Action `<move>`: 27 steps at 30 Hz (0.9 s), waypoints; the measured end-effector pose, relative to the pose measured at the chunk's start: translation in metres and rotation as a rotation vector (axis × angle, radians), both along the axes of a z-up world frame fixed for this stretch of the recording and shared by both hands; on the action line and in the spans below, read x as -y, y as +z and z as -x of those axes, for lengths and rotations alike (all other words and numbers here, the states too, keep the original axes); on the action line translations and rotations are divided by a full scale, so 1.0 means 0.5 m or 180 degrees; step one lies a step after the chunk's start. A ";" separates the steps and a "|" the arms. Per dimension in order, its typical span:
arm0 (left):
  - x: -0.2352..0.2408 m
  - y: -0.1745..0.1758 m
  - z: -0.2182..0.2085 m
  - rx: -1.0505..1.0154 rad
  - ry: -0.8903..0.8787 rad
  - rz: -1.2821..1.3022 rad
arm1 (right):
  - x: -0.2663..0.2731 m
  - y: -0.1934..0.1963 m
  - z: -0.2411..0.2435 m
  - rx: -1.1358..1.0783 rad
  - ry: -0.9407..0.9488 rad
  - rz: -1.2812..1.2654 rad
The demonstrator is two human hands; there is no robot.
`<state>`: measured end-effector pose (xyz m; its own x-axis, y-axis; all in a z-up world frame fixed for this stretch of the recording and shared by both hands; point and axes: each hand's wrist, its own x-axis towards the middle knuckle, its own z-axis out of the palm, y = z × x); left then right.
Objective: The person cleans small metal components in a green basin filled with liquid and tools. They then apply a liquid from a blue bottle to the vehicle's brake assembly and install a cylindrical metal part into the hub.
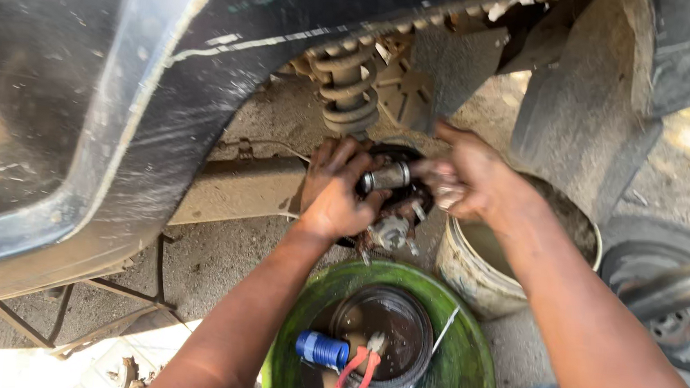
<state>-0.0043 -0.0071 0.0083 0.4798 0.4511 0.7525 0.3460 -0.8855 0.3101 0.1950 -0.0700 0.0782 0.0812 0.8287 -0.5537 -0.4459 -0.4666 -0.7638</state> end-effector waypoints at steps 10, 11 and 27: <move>-0.004 -0.012 -0.008 -0.0106 0.0214 -0.0018 | 0.006 0.008 0.006 0.0786 -0.0132 0.0119; -0.001 -0.014 -0.017 -0.0237 0.0203 0.0144 | 0.008 0.016 0.018 0.0970 -0.0149 0.0224; 0.007 -0.014 -0.012 -0.0317 0.0237 0.0135 | 0.028 0.000 0.008 0.0683 -0.0089 -0.0001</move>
<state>0.0019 -0.0104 0.0011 0.5153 0.5187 0.6822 0.4412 -0.8430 0.3077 0.1912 -0.0839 0.0784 0.2202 0.8247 -0.5209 -0.2860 -0.4559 -0.8428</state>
